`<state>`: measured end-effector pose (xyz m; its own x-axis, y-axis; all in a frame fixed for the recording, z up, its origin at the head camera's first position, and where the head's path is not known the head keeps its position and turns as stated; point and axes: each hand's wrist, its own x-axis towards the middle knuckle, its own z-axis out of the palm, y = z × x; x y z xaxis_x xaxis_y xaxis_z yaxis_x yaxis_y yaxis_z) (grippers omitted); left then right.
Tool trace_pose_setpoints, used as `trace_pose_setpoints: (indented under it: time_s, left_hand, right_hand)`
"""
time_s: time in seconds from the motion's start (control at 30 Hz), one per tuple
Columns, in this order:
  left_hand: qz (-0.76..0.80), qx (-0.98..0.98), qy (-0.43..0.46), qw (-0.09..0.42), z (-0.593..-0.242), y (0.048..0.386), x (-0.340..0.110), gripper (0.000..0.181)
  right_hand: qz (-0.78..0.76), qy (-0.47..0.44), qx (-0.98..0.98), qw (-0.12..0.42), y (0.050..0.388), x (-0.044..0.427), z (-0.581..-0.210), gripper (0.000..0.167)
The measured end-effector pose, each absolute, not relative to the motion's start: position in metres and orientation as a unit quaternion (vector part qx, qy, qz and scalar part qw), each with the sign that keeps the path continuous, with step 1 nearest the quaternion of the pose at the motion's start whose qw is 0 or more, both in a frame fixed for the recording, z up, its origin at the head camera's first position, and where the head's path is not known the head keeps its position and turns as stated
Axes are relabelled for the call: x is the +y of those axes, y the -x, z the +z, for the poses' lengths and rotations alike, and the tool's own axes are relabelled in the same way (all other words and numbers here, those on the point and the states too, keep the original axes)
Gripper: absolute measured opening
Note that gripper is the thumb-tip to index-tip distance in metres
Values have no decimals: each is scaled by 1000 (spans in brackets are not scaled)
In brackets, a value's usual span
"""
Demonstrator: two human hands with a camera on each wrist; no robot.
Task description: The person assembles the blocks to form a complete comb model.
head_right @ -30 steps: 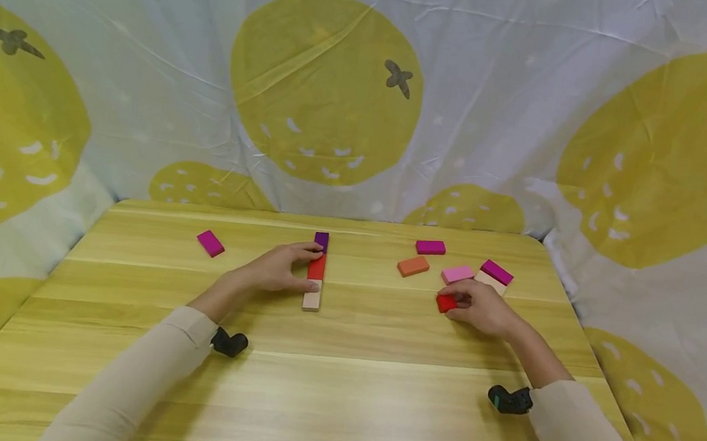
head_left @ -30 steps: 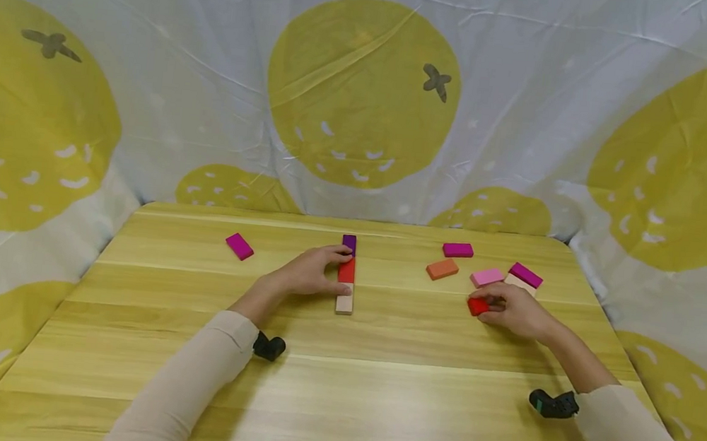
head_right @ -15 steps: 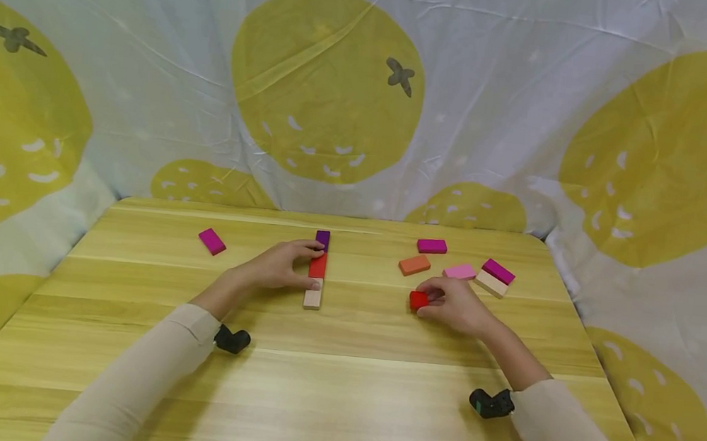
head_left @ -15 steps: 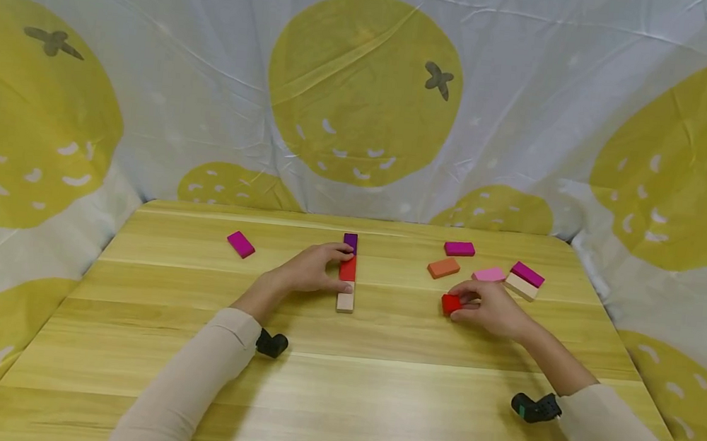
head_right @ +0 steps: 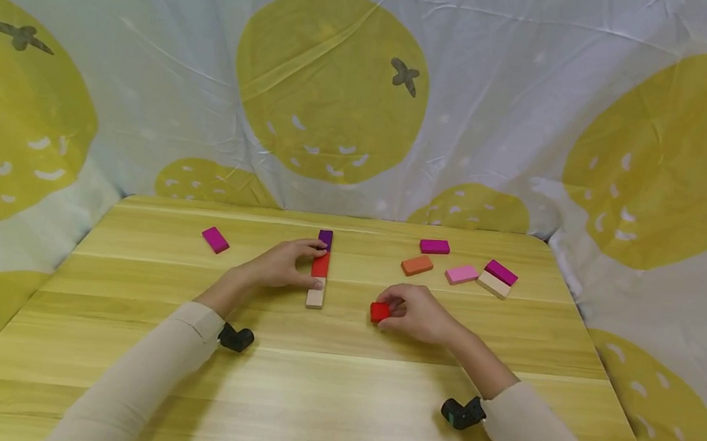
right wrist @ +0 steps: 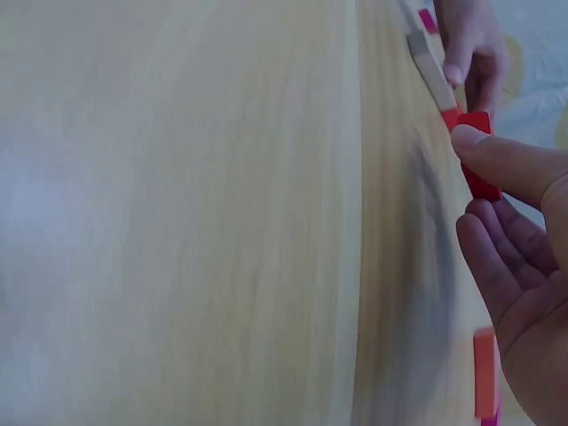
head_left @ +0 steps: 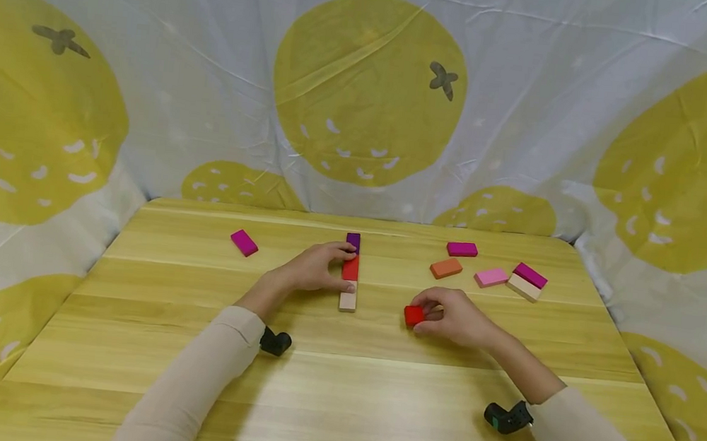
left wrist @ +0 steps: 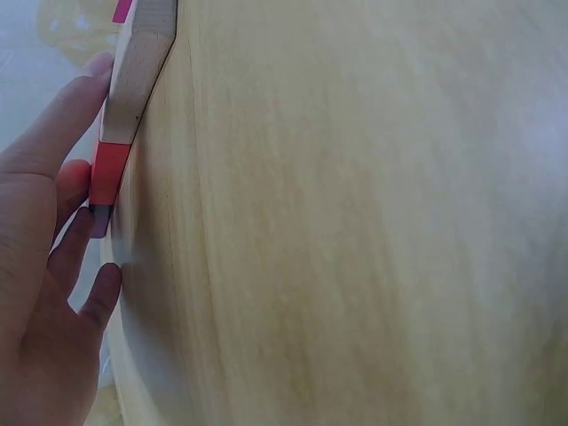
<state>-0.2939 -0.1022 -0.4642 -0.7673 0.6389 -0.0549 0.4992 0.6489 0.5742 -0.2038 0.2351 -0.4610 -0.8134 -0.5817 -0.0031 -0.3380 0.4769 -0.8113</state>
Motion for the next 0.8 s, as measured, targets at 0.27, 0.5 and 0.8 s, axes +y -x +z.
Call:
trace_pose_setpoints:
  time_s: [0.27, 0.5, 0.8]
  left_hand:
    - [277, 898, -316, 133, -462, 294, -101, 80]
    - [273, 899, -315, 131, -460, 294, -100, 79]
    - [275, 899, -315, 132, -461, 293, -100, 79]
  right_hand:
    - [-440, 293, 836, 146, 197, 212, -464, 32]
    - [-437, 315, 831, 139, 194, 198, -467, 32]
    - [-426, 330, 831, 135, 194, 185, -472, 33]
